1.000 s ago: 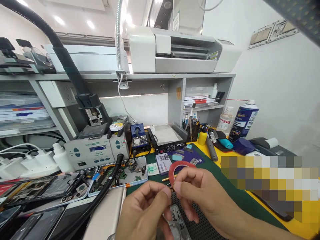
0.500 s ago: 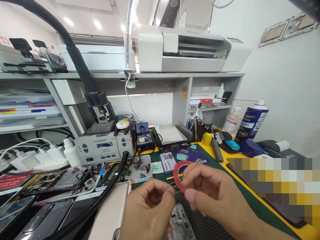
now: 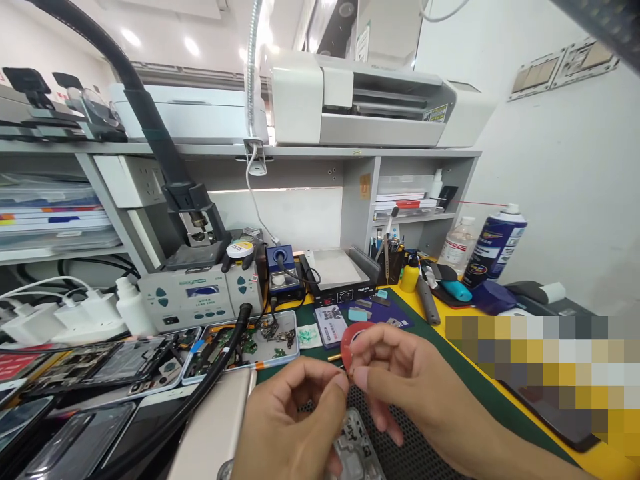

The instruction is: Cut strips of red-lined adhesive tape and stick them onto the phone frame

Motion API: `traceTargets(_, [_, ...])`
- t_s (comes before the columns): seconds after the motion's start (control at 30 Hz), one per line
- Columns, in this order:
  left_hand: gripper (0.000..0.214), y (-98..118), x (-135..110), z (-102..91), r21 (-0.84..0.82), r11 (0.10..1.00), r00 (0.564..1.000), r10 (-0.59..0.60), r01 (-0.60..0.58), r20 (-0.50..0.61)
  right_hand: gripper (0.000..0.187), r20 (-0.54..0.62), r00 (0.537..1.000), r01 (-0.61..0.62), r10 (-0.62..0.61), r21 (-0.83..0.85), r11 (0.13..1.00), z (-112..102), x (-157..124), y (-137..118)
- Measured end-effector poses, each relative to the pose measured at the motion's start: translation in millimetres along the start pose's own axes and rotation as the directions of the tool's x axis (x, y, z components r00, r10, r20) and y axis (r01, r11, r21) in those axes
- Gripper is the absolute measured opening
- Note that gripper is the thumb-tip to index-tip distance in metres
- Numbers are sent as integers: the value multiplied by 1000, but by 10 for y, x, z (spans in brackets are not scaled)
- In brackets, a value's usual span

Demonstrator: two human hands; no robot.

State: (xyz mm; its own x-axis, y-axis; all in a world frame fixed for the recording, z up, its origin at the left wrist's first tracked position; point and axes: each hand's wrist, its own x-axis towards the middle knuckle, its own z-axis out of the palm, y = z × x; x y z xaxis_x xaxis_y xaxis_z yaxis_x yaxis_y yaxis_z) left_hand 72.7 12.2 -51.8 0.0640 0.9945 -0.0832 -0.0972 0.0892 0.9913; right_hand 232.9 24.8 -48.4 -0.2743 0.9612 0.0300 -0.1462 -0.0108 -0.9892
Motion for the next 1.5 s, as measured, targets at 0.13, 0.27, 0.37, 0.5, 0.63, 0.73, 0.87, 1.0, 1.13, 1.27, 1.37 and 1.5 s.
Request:
traceTargets(0.13, [28, -1, 18, -13, -72, 997, 998, -33, 37, 54, 31, 19, 1000, -24, 23, 68, 997, 15, 9, 8])
traceTargets(0.27, [27, -29, 39, -26, -122, 991, 994, -53, 64, 95, 33, 19, 999, -42, 40, 86, 995, 26, -4, -1])
traceTargets(0.37, [27, -45, 47, -32, -113, 991, 994, -58, 68, 88, 34, 20, 999, -34, 33, 58, 998, 26, -19, -4])
traceTargets(0.5, [27, -35, 48, -37, -96, 994, 998, -49, 53, 47, 28, -6, 1000, 28, -28, -17, 999, 3, -40, 16])
traceTargets(0.63, [25, -13, 42, -36, -71, 996, 999, -50, 51, 13, 22, -2, 997, 83, -83, -46, 995, -37, -60, 51])
traceTargets(0.73, [24, -14, 43, -32, -65, 996, 998, -51, 53, 30, 26, 66, 997, 37, -37, 4, 999, -46, -58, 62])
traceTargets(0.87, [26, -25, 55, -32, -27, 996, 995, -81, 82, 50, 26, 69, 997, -36, 34, 20, 999, -23, -36, 41])
traceTargets(1.0, [27, -23, 62, -33, -12, 993, 993, -114, 114, 44, 27, 40, 997, -59, 60, -27, 998, 0, -27, 17])
traceTargets(1.13, [25, -12, 51, -30, -15, 994, 993, -107, 108, 43, 31, 32, 998, -45, 47, -60, 997, -3, -39, 16])
traceTargets(1.27, [24, 1, 32, -34, 1, 994, 993, -108, 108, 45, 27, 52, 997, -60, 63, -58, 996, -21, -30, 8])
traceTargets(1.37, [25, 1, 30, -41, -5, 995, 994, -96, 97, 55, 27, 51, 997, -63, 62, 13, 998, -39, -6, -7])
traceTargets(1.5, [25, -16, 48, -55, -17, 995, 994, -92, 94, 62, 28, 59, 998, -31, 29, 46, 998, -58, -13, 2])
